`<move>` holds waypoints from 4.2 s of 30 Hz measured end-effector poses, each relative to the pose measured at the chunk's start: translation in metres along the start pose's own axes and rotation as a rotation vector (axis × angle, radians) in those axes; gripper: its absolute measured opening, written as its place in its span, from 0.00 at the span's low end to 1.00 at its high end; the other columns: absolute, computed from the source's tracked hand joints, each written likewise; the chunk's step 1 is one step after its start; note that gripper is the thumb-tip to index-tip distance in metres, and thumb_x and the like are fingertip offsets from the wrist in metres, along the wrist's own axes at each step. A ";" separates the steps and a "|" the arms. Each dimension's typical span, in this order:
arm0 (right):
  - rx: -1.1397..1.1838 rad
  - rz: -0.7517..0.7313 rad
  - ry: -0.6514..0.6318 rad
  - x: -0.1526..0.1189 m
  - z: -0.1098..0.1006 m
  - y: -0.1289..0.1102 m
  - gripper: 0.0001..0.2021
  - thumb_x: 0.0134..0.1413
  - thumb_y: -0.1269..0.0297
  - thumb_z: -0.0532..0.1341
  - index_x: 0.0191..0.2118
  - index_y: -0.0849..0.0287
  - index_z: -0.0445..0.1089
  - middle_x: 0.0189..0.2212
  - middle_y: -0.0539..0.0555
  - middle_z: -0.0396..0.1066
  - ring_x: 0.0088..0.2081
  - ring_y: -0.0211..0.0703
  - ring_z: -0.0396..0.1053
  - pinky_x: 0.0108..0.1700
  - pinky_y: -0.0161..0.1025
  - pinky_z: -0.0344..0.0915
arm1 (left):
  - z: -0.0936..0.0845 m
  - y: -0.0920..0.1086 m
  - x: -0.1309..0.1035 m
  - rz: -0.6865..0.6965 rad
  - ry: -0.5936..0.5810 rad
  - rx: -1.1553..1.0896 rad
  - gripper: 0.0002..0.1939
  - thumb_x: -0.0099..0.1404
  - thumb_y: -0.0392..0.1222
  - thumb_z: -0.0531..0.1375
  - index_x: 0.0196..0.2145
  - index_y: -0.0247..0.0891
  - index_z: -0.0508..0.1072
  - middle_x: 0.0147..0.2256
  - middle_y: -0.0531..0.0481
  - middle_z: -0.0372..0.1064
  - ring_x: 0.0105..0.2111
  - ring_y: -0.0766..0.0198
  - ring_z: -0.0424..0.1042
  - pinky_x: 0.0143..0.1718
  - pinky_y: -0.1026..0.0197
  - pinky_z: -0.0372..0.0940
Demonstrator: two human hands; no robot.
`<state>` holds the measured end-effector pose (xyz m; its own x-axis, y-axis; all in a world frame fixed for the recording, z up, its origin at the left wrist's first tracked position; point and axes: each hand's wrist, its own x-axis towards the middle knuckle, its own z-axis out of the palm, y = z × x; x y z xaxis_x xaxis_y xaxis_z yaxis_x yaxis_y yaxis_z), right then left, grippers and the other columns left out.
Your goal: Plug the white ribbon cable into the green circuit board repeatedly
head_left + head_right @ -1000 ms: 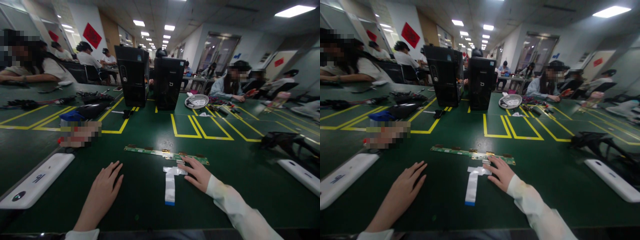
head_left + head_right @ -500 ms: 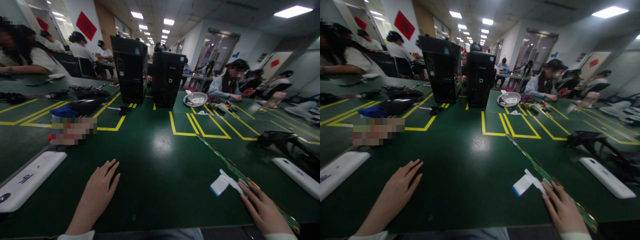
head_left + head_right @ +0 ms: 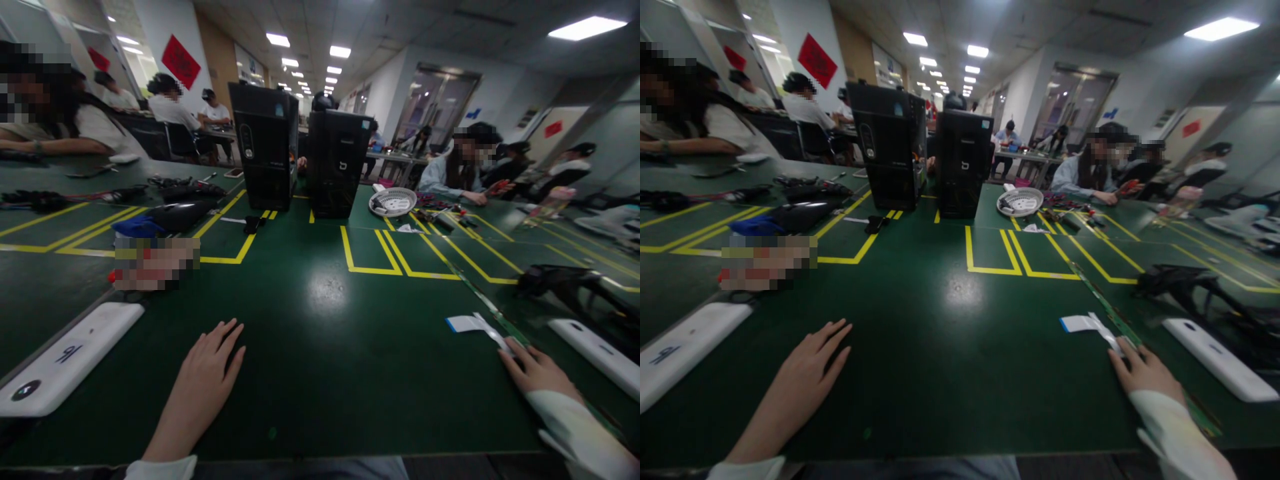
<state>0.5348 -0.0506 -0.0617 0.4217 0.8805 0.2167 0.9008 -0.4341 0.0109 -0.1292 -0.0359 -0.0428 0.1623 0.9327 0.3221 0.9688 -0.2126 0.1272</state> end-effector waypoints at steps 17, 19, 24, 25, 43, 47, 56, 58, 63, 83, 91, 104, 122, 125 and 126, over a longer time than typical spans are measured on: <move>0.103 0.269 -0.146 0.028 -0.034 -0.038 0.33 0.61 0.46 0.42 0.60 0.63 0.64 0.61 0.74 0.55 0.60 0.73 0.55 0.53 0.66 0.55 | 0.000 -0.002 -0.001 -0.024 -0.007 -0.019 0.27 0.68 0.54 0.46 0.58 0.37 0.66 0.59 0.39 0.64 0.58 0.46 0.63 0.58 0.39 0.58; 0.103 0.282 -0.153 0.026 -0.037 -0.043 0.33 0.61 0.47 0.41 0.59 0.65 0.65 0.60 0.75 0.56 0.60 0.73 0.55 0.53 0.67 0.55 | 0.000 -0.002 -0.001 -0.024 -0.013 -0.014 0.28 0.69 0.54 0.46 0.58 0.37 0.66 0.59 0.39 0.63 0.59 0.47 0.63 0.58 0.40 0.58; 0.073 0.255 -0.137 0.021 -0.037 -0.042 0.35 0.62 0.46 0.37 0.59 0.66 0.64 0.61 0.76 0.54 0.62 0.72 0.52 0.53 0.70 0.53 | -0.002 0.000 0.000 -0.021 0.001 -0.018 0.30 0.69 0.55 0.44 0.57 0.34 0.67 0.58 0.37 0.64 0.58 0.46 0.63 0.58 0.40 0.58; 0.060 0.226 -0.120 0.021 -0.034 -0.039 0.35 0.62 0.46 0.37 0.59 0.67 0.64 0.62 0.75 0.53 0.62 0.72 0.50 0.53 0.70 0.53 | -0.003 0.001 0.000 -0.021 -0.002 -0.019 0.30 0.69 0.55 0.44 0.57 0.33 0.67 0.58 0.37 0.64 0.58 0.45 0.63 0.58 0.39 0.58; 0.400 -0.899 0.184 0.005 -0.020 -0.212 0.20 0.65 0.59 0.49 0.54 0.61 0.68 0.51 0.63 0.68 0.52 0.52 0.66 0.53 0.53 0.66 | 0.004 -0.003 -0.001 -0.009 0.010 0.015 0.28 0.69 0.53 0.45 0.57 0.34 0.67 0.59 0.39 0.64 0.58 0.47 0.63 0.58 0.41 0.58; 0.497 -1.077 0.146 -0.012 -0.035 -0.283 0.17 0.64 0.64 0.50 0.53 0.62 0.69 0.48 0.64 0.68 0.50 0.51 0.65 0.51 0.53 0.67 | 0.003 -0.002 0.000 -0.013 0.000 0.010 0.28 0.69 0.53 0.45 0.58 0.34 0.67 0.59 0.39 0.63 0.59 0.47 0.63 0.59 0.41 0.58; 0.637 -1.317 0.007 -0.075 -0.051 -0.368 0.18 0.60 0.65 0.55 0.55 0.61 0.64 0.52 0.63 0.65 0.52 0.51 0.61 0.51 0.51 0.66 | 0.001 -0.004 0.000 -0.031 -0.023 0.018 0.27 0.69 0.53 0.46 0.58 0.36 0.66 0.59 0.39 0.63 0.58 0.47 0.63 0.58 0.40 0.58; 0.638 -1.348 -0.046 -0.089 -0.057 -0.373 0.20 0.59 0.64 0.56 0.57 0.61 0.62 0.54 0.63 0.64 0.54 0.50 0.60 0.52 0.51 0.65 | 0.001 -0.004 0.000 -0.024 -0.021 0.020 0.27 0.69 0.52 0.46 0.58 0.35 0.67 0.59 0.39 0.63 0.58 0.47 0.64 0.58 0.40 0.58; 0.646 -1.411 -0.098 -0.113 -0.067 -0.376 0.23 0.59 0.59 0.56 0.58 0.62 0.61 0.56 0.63 0.62 0.55 0.51 0.58 0.55 0.51 0.63 | 0.001 -0.003 0.000 0.002 0.011 0.026 0.27 0.69 0.52 0.46 0.57 0.35 0.68 0.58 0.38 0.64 0.58 0.47 0.64 0.58 0.41 0.59; 0.370 -0.615 0.172 0.033 -0.027 -0.233 0.27 0.62 0.54 0.50 0.60 0.68 0.62 0.59 0.70 0.57 0.61 0.59 0.54 0.62 0.56 0.53 | -0.002 -0.003 0.000 -0.039 -0.042 -0.015 0.28 0.68 0.53 0.46 0.57 0.35 0.67 0.59 0.38 0.63 0.59 0.46 0.62 0.58 0.40 0.59; 0.092 0.134 0.043 0.084 -0.020 -0.056 0.33 0.61 0.57 0.45 0.56 0.87 0.61 0.55 0.86 0.58 0.58 0.71 0.58 0.53 0.57 0.59 | -0.002 -0.003 0.000 -0.033 -0.034 0.002 0.29 0.68 0.54 0.46 0.57 0.34 0.68 0.59 0.38 0.63 0.58 0.45 0.63 0.58 0.39 0.59; 0.088 0.039 0.036 0.064 -0.010 -0.013 0.28 0.52 0.50 0.47 0.43 0.67 0.73 0.40 0.75 0.72 0.37 0.65 0.73 0.38 0.54 0.67 | -0.002 -0.002 0.000 -0.036 -0.031 0.000 0.28 0.68 0.53 0.46 0.57 0.34 0.67 0.59 0.38 0.63 0.59 0.46 0.62 0.58 0.40 0.58; 0.401 -0.538 0.072 -0.008 -0.014 -0.024 0.21 0.55 0.52 0.54 0.51 0.53 0.70 0.51 0.64 0.69 0.54 0.57 0.67 0.57 0.53 0.64 | -0.003 0.000 0.001 -0.026 -0.025 0.014 0.28 0.68 0.52 0.46 0.57 0.33 0.68 0.58 0.37 0.64 0.58 0.45 0.63 0.58 0.40 0.58; 0.398 -0.691 0.080 -0.006 -0.010 -0.049 0.23 0.58 0.53 0.53 0.55 0.56 0.67 0.53 0.64 0.67 0.56 0.54 0.66 0.57 0.54 0.63 | -0.003 0.000 0.001 -0.020 -0.015 0.015 0.29 0.68 0.53 0.46 0.57 0.33 0.68 0.58 0.37 0.64 0.58 0.45 0.64 0.58 0.40 0.58; 0.398 -0.733 0.079 -0.006 -0.011 -0.061 0.23 0.59 0.53 0.52 0.56 0.57 0.67 0.54 0.63 0.67 0.56 0.54 0.65 0.57 0.54 0.63 | -0.003 0.000 0.001 -0.021 -0.013 0.014 0.28 0.68 0.53 0.45 0.57 0.33 0.68 0.58 0.37 0.64 0.58 0.45 0.64 0.58 0.40 0.58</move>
<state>0.4763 -0.0317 -0.0534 -0.2801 0.8912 0.3568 0.9195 0.3558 -0.1670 -0.1291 -0.0361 -0.0398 0.1439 0.9408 0.3070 0.9747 -0.1884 0.1205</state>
